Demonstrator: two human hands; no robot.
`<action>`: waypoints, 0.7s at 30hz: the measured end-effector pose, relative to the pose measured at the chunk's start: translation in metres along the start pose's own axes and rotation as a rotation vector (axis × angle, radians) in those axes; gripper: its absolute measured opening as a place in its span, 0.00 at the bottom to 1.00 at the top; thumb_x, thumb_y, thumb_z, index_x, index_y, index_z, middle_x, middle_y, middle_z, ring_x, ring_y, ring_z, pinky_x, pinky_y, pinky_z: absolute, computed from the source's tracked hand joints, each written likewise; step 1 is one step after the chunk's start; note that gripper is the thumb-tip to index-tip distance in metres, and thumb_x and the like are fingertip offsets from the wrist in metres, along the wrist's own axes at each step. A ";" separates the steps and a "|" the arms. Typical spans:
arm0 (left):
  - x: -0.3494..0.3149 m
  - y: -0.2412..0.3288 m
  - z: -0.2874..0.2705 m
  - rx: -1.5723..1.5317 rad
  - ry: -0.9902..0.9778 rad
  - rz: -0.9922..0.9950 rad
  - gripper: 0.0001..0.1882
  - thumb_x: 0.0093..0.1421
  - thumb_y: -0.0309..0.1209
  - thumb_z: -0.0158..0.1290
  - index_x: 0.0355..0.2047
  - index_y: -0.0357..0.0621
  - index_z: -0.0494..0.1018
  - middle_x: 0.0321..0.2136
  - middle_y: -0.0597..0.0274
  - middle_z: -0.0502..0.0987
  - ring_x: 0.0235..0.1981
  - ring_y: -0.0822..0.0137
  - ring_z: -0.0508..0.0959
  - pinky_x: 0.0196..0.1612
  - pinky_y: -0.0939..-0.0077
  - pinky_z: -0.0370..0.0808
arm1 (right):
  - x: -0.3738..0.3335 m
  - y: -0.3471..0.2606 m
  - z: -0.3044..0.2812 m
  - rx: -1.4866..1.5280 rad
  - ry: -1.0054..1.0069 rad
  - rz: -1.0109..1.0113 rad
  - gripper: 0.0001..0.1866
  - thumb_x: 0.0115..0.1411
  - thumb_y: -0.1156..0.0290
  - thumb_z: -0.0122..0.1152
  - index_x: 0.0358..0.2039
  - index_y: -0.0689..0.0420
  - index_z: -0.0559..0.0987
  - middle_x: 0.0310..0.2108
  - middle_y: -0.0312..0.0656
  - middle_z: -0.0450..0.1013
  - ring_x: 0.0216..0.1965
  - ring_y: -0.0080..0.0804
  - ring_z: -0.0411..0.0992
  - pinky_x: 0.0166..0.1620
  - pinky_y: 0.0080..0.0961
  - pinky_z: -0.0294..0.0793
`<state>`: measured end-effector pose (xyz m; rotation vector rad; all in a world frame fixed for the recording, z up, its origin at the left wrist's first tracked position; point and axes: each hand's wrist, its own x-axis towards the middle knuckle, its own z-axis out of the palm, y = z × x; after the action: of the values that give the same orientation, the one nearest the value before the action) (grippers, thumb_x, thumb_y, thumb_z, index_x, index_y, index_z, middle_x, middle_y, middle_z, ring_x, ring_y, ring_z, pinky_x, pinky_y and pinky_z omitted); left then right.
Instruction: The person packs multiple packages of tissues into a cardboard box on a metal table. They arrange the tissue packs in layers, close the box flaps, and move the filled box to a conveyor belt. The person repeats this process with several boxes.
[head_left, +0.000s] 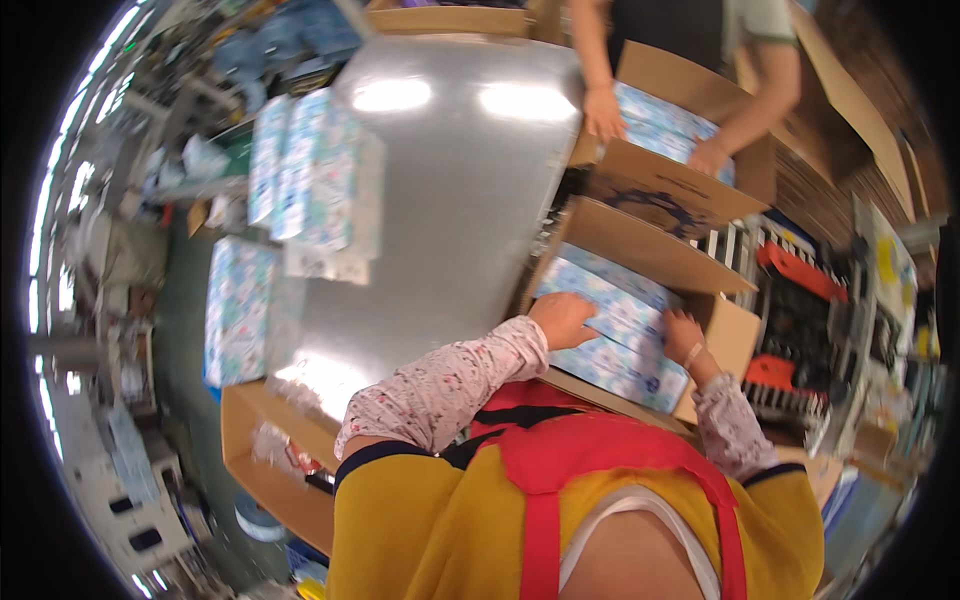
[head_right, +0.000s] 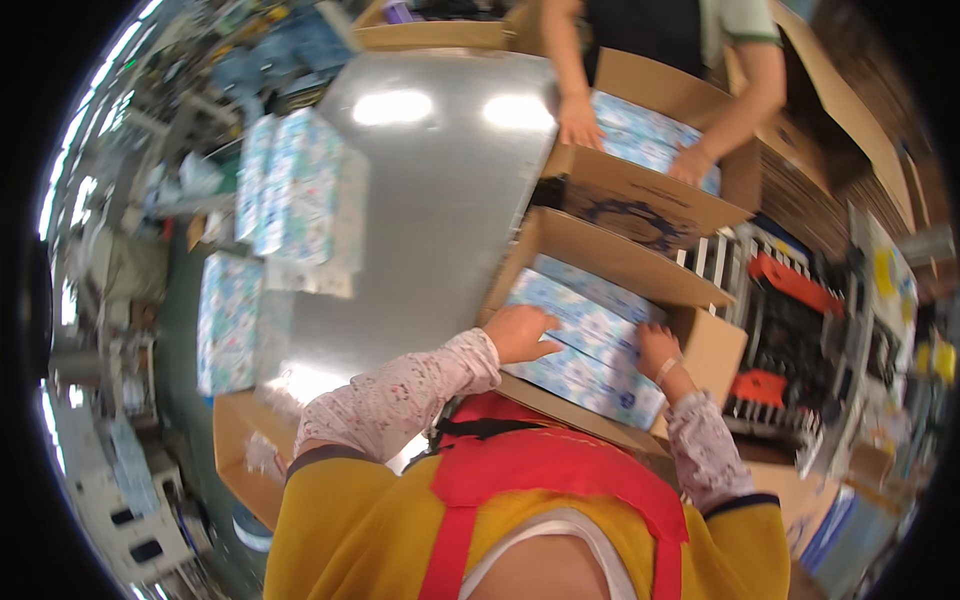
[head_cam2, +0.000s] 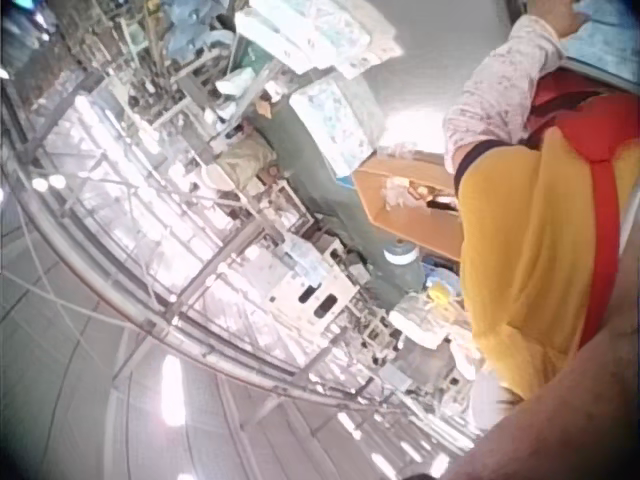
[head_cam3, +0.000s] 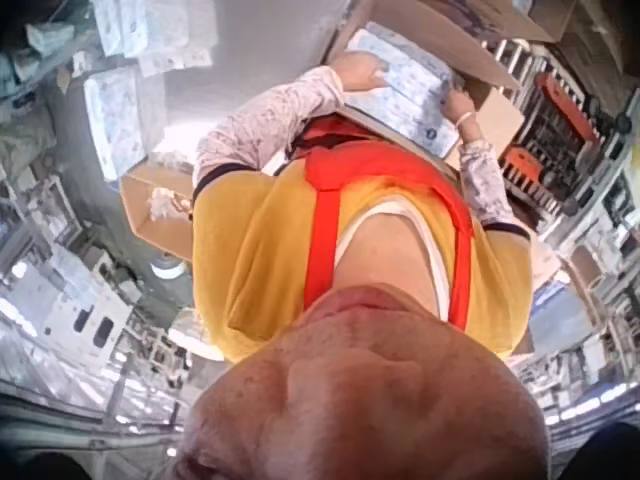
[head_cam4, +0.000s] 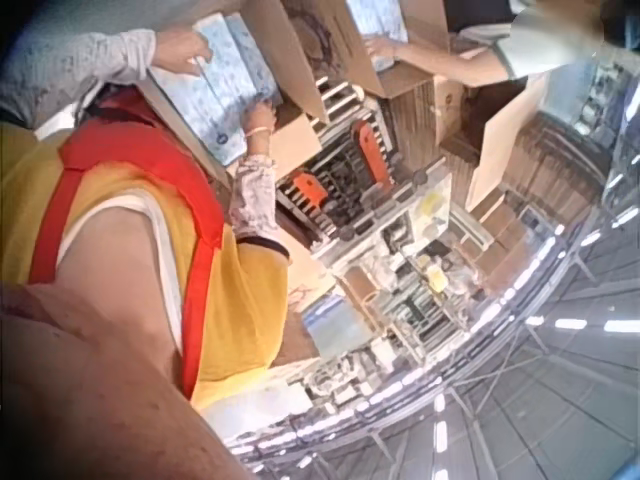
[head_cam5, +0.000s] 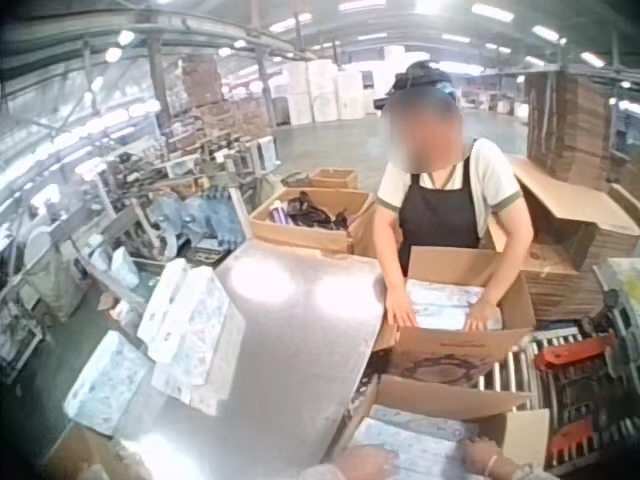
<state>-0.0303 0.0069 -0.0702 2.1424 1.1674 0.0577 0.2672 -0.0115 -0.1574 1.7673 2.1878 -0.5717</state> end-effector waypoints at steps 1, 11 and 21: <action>-0.009 -0.013 -0.028 -0.094 0.269 0.028 0.17 0.49 0.40 0.57 0.36 0.44 0.75 0.33 0.53 0.76 0.36 0.52 0.75 0.42 0.63 0.71 | 0.005 0.009 0.017 0.132 -0.025 0.010 0.24 0.41 0.76 0.53 0.43 0.56 0.68 0.41 0.51 0.68 0.45 0.53 0.67 0.46 0.47 0.67; -0.175 -0.312 -0.182 0.443 0.760 -1.318 0.53 0.35 0.51 0.64 0.58 0.42 0.53 0.52 0.46 0.63 0.54 0.49 0.64 0.55 0.48 0.57 | -0.018 -0.036 -0.004 0.254 0.354 -0.155 0.26 0.43 0.74 0.58 0.45 0.64 0.67 0.38 0.56 0.68 0.38 0.56 0.67 0.42 0.46 0.68; -0.159 -0.195 -0.183 -1.653 0.799 -0.439 0.28 0.49 0.32 0.53 0.50 0.30 0.63 0.40 0.49 0.74 0.40 0.56 0.76 0.44 0.63 0.75 | -0.010 -0.133 -0.117 1.219 0.031 -0.371 0.35 0.53 0.66 0.63 0.58 0.60 0.59 0.52 0.49 0.64 0.49 0.36 0.68 0.52 0.30 0.66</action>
<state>-0.3301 0.0569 -0.0017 0.3379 1.1899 1.2553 0.1444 0.0103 -0.0313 1.7038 2.3336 -2.3376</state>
